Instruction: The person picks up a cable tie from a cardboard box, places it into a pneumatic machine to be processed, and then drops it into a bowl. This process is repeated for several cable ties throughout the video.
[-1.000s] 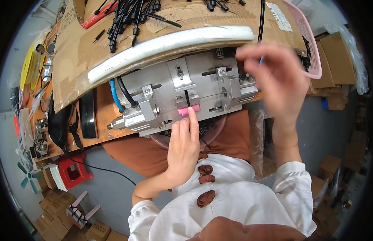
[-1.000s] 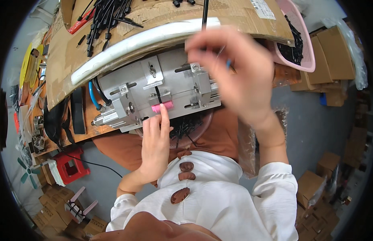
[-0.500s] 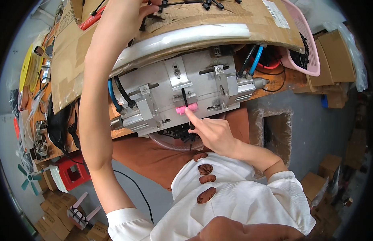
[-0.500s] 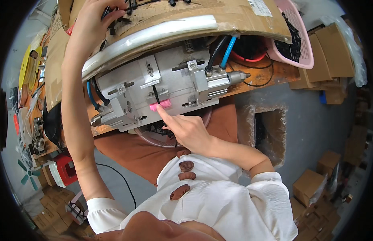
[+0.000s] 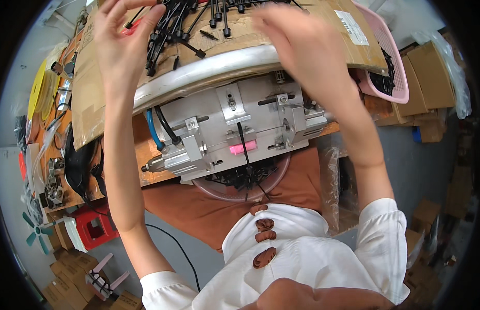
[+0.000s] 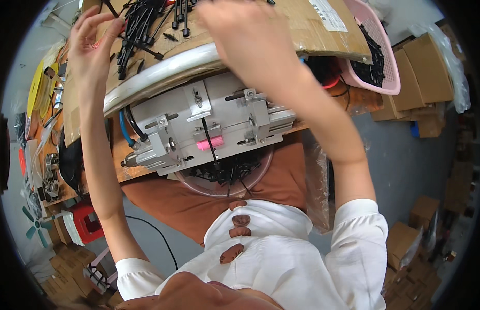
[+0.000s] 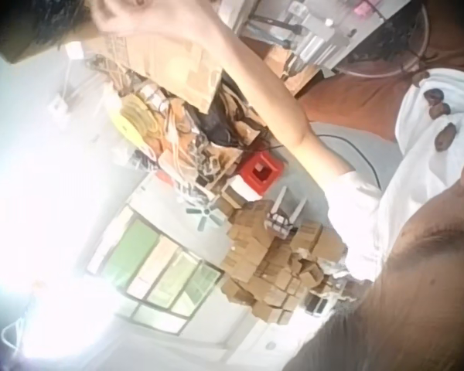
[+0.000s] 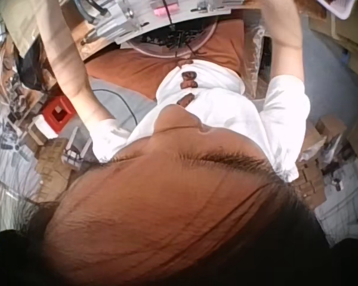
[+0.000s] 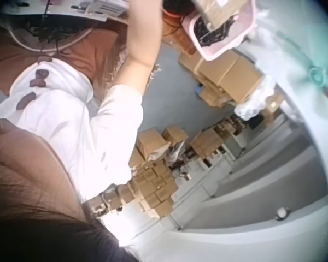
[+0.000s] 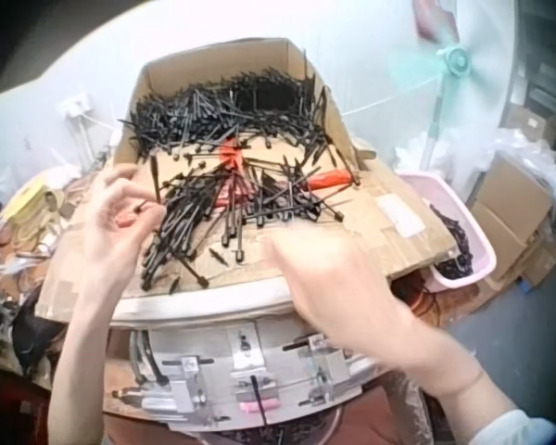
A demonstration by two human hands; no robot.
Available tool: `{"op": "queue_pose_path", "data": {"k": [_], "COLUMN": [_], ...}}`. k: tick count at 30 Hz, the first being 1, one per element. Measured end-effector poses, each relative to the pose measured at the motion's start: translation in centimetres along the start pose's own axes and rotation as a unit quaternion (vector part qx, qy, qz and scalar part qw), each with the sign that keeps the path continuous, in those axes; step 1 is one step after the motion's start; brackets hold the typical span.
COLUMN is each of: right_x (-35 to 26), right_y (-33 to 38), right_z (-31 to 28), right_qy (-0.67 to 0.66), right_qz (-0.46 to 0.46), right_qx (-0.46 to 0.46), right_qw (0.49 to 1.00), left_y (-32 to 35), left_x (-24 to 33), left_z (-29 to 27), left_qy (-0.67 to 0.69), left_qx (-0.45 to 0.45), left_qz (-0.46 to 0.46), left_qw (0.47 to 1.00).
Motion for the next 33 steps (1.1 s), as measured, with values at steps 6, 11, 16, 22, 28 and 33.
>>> {"op": "queue_pose_path", "data": {"k": [6,11,16,22,28,33], "right_x": [3.9,5.5,7.0,4.4,4.2,3.8], "right_y": [-7.8,-8.9,-8.0,-3.3,2.0,4.6], "right_z": [7.1,5.7,0.9,-3.9,-3.2,-4.8], "right_qy": [0.102,-0.035,-0.144,-0.439,-0.533,-0.483], "right_qz": [-0.012,0.031,0.111,0.275,0.261,0.191], "right_qx": [-0.155,-0.087,-0.054,0.063,0.081,0.078], "right_qw": [0.982,0.995,0.982,0.853,0.801,0.851], "left_y": [-0.1,4.5,6.2,16.5,22.2,21.7], "left_x": [4.3,8.2,9.2,15.2,17.1,16.8], "left_z": [-1.1,-0.8,-1.6,-0.7,4.2,5.0], "left_qy": [-0.209,-0.143,-0.097,-0.124,-0.128,-0.131], "left_qx": [-0.046,-0.195,-0.247,-0.185,-0.224,-0.234], "left_qz": [0.135,-0.008,-0.018,-0.043,-0.120,-0.130], "left_qw": [0.968,0.970,0.964,0.974,0.959,0.954]}}
Point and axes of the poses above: each hand's wrist, its own y-axis away from the middle knuckle, its own z-axis out of the palm, x = y × z, the point moved 3 cm from there along -y, towards the middle knuckle, and after that the axes turned 4 degrees about -x, right-handed, at the moved point
